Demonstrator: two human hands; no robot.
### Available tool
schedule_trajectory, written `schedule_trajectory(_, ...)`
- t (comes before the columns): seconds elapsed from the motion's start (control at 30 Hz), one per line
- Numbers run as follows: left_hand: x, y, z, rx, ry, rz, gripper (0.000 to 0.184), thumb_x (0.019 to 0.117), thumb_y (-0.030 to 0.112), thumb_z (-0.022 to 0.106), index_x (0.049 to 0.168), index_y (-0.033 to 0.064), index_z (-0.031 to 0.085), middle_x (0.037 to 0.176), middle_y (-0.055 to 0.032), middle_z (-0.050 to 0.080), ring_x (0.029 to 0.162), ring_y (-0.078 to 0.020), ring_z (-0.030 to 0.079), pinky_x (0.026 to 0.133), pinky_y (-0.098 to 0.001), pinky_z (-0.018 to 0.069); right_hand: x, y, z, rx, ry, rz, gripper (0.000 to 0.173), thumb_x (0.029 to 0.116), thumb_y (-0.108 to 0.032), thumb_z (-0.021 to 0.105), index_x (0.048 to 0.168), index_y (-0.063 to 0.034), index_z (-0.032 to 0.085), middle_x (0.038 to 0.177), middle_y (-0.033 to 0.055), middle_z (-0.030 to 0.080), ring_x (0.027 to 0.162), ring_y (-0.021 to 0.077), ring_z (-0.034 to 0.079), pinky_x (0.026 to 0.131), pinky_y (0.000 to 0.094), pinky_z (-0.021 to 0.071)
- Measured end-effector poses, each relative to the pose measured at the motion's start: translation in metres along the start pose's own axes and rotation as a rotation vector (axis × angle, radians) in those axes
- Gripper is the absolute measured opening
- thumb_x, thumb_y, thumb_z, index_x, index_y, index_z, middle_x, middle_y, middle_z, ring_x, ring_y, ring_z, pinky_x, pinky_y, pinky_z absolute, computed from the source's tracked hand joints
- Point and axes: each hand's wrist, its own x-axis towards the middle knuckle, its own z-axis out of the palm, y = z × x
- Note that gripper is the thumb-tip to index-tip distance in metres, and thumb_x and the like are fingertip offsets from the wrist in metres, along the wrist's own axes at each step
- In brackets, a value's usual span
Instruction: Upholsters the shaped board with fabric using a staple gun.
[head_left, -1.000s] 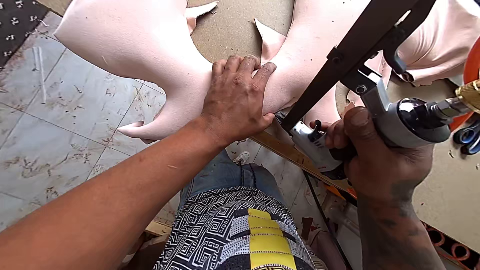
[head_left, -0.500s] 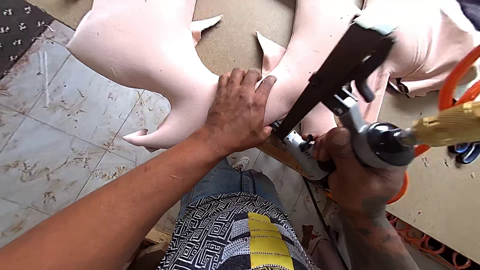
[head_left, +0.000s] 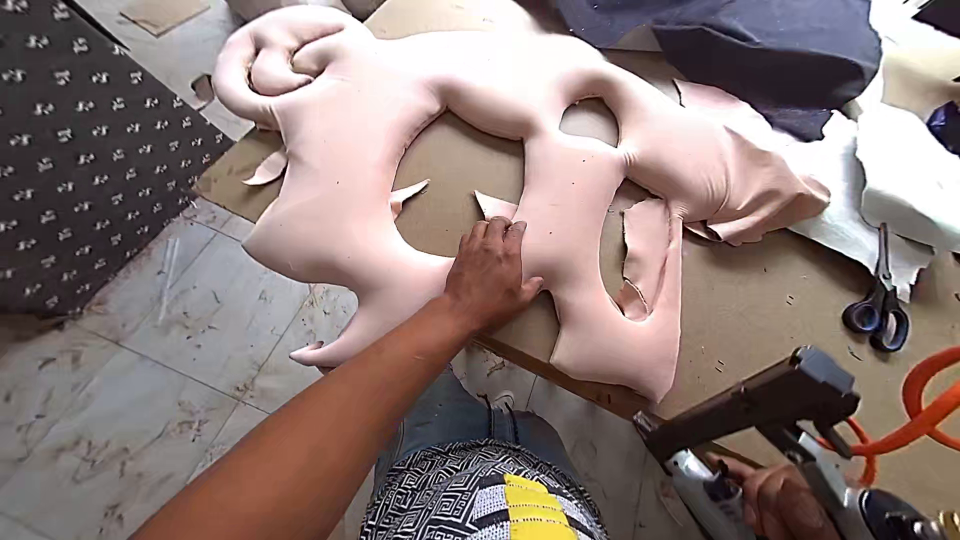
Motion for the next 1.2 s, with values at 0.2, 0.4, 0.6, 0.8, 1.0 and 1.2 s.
schedule_trajectory(0.2, 0.010, -0.003, 0.005, 0.009, 0.033, -0.011, 0.095, 0.0706, 0.065, 0.078, 0.146, 0.0118, 0.055, 0.135, -0.0120, 0.059, 0.123, -0.0318, 0.056, 0.101, -0.0507, 0.0504, -0.039, 0.028, 0.002, 0.135, 0.082, -0.019, 0.018, 0.1009, -0.023, 0.061, 0.098, -0.0055, 0.065, 0.077, 0.0068, 0.067, 0.075, 0.0260, 0.069, 0.094, 0.0613, 0.0558)
schedule_trajectory(0.4, 0.004, 0.009, -0.001, 0.179, -0.005, 0.026, 0.092, 0.0776, 0.064, 0.072, 0.148, 0.0081, 0.053, 0.136, -0.0144, 0.060, 0.123, -0.0328, 0.057, 0.102, -0.0494, 0.0510, -0.031, 0.027, 0.009, 0.262, 0.133, -0.069, 0.013, 0.0995, -0.021, 0.063, 0.097, -0.0080, 0.066, 0.076, 0.0054, 0.066, 0.073, 0.0244, 0.069, 0.094, 0.0616, 0.0560)
schedule_trajectory(0.6, 0.047, 0.024, -0.043, 0.358, -0.307, 0.184, 0.095, 0.0753, 0.068, 0.075, 0.151, 0.0168, 0.050, 0.146, -0.0142, 0.055, 0.132, -0.0342, 0.053, 0.105, -0.0564, 0.0468, -0.047, 0.040, 0.024, 0.178, 0.209, -0.108, 0.019, 0.0968, -0.019, 0.070, 0.105, -0.0034, 0.066, 0.081, 0.0114, 0.068, 0.072, 0.0271, 0.068, 0.086, 0.0588, 0.0586)
schedule_trajectory(0.8, 0.123, 0.038, -0.035, 0.442, -0.489, 0.823, 0.108, 0.0630, 0.075, 0.079, 0.157, 0.0352, 0.042, 0.168, -0.0104, 0.030, 0.156, -0.0353, 0.023, 0.122, -0.0661, 0.0188, -0.075, 0.049, 0.082, 0.114, 0.378, -0.031, 0.023, 0.0945, -0.016, 0.071, 0.105, 0.0028, 0.064, 0.088, 0.0195, 0.070, 0.078, 0.0336, 0.070, 0.086, 0.0612, 0.0578)
schedule_trajectory(1.0, 0.140, 0.062, -0.019, 0.535, -0.715, 0.911, 0.105, 0.0619, 0.070, 0.083, 0.154, 0.0386, 0.043, 0.169, -0.0092, 0.026, 0.158, -0.0411, 0.008, 0.114, -0.0815, 0.0086, -0.099, 0.044, 0.190, 0.066, 0.659, 0.075, 0.027, 0.0945, -0.018, 0.072, 0.105, 0.0045, 0.061, 0.086, 0.0211, 0.069, 0.078, 0.0367, 0.070, 0.086, 0.0630, 0.0578)
schedule_trajectory(1.2, 0.141, 0.060, -0.016, 0.497, -0.688, 0.917, 0.099, 0.0586, 0.067, 0.086, 0.146, 0.0362, 0.051, 0.165, -0.0131, 0.033, 0.157, -0.0424, 0.013, 0.112, -0.0828, 0.0112, -0.100, 0.035, 0.291, 0.188, 0.898, 0.117, 0.022, 0.0966, -0.019, 0.071, 0.101, 0.0003, 0.063, 0.078, 0.0133, 0.068, 0.072, 0.0291, 0.069, 0.081, 0.0566, 0.0594)
